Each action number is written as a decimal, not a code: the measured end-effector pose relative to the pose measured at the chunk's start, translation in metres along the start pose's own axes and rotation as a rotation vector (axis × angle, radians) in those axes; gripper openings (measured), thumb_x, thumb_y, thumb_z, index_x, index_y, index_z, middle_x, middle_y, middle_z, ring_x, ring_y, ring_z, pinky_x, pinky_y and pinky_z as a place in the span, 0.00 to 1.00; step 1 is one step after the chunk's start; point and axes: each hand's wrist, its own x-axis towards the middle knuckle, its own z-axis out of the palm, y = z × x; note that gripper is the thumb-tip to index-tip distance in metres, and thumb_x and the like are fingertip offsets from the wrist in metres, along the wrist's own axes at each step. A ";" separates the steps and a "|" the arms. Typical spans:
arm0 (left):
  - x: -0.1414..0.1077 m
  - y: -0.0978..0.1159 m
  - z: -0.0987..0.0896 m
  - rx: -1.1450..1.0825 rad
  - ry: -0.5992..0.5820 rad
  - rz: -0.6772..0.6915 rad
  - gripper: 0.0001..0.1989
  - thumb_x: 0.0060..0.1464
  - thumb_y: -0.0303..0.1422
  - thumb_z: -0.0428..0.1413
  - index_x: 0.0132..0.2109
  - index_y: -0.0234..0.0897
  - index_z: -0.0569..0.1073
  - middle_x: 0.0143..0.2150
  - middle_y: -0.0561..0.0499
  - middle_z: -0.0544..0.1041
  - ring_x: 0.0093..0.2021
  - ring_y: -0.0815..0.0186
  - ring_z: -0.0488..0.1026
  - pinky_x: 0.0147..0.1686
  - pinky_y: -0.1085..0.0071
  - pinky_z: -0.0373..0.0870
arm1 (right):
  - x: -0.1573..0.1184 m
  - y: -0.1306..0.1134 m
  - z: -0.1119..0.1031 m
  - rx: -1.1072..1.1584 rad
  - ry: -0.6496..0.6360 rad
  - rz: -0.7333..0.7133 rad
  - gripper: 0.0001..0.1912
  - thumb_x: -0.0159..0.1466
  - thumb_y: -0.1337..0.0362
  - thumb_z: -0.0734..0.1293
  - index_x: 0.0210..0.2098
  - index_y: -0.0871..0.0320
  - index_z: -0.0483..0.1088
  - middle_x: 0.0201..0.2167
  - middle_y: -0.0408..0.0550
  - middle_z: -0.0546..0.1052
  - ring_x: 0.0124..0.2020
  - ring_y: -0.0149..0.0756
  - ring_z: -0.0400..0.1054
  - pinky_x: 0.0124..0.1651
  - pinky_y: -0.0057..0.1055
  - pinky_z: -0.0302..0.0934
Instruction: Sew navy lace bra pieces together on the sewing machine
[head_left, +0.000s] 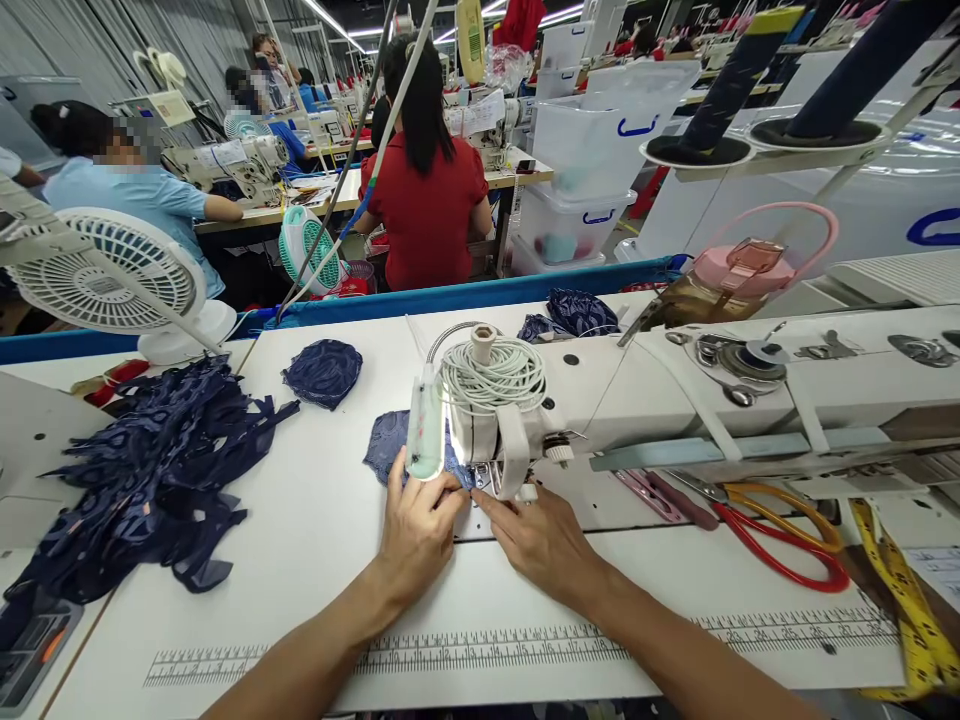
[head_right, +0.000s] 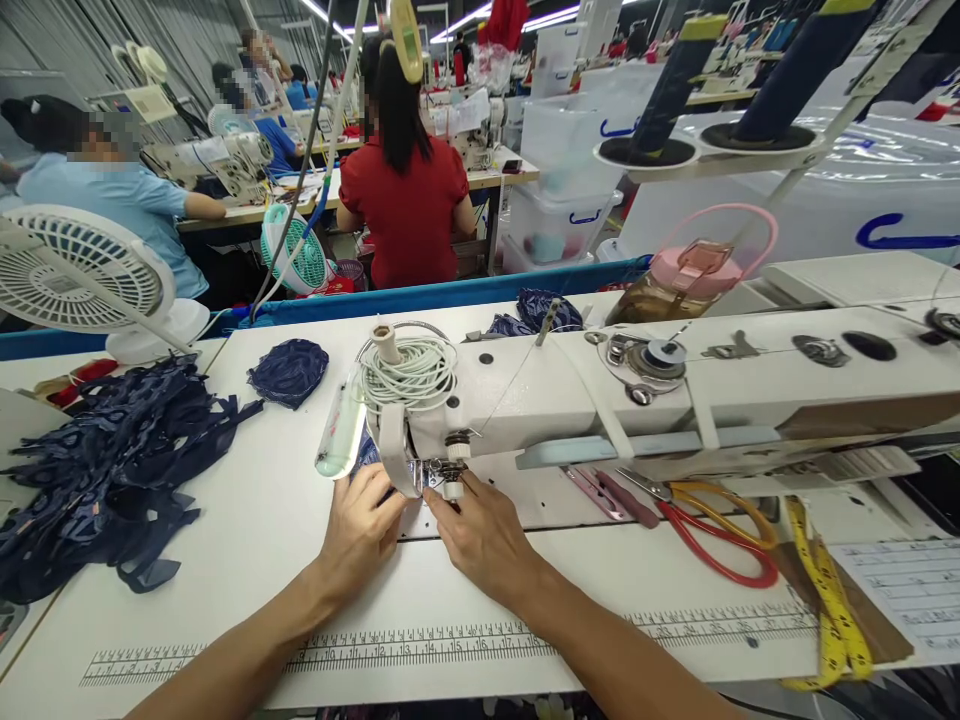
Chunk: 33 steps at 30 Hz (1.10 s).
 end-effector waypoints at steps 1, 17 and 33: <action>0.000 0.000 0.000 0.034 -0.008 0.031 0.17 0.53 0.15 0.47 0.40 0.38 0.74 0.40 0.50 0.78 0.44 0.59 0.71 0.60 0.38 0.52 | 0.000 0.000 0.000 0.006 0.005 0.003 0.18 0.64 0.73 0.59 0.48 0.58 0.75 0.27 0.50 0.73 0.30 0.38 0.67 0.29 0.31 0.61; -0.002 -0.007 -0.001 -0.030 -0.095 0.013 0.23 0.49 0.13 0.46 0.44 0.40 0.74 0.41 0.51 0.78 0.42 0.61 0.72 0.61 0.36 0.48 | 0.003 0.004 0.000 0.017 0.045 0.007 0.18 0.63 0.74 0.59 0.45 0.56 0.76 0.21 0.46 0.70 0.27 0.36 0.64 0.26 0.29 0.58; -0.004 -0.009 -0.001 0.030 -0.093 0.093 0.20 0.53 0.14 0.44 0.42 0.38 0.73 0.38 0.51 0.78 0.41 0.62 0.72 0.61 0.32 0.43 | -0.001 0.003 0.003 0.005 0.009 0.007 0.18 0.63 0.74 0.60 0.47 0.57 0.76 0.25 0.48 0.72 0.29 0.36 0.66 0.30 0.30 0.60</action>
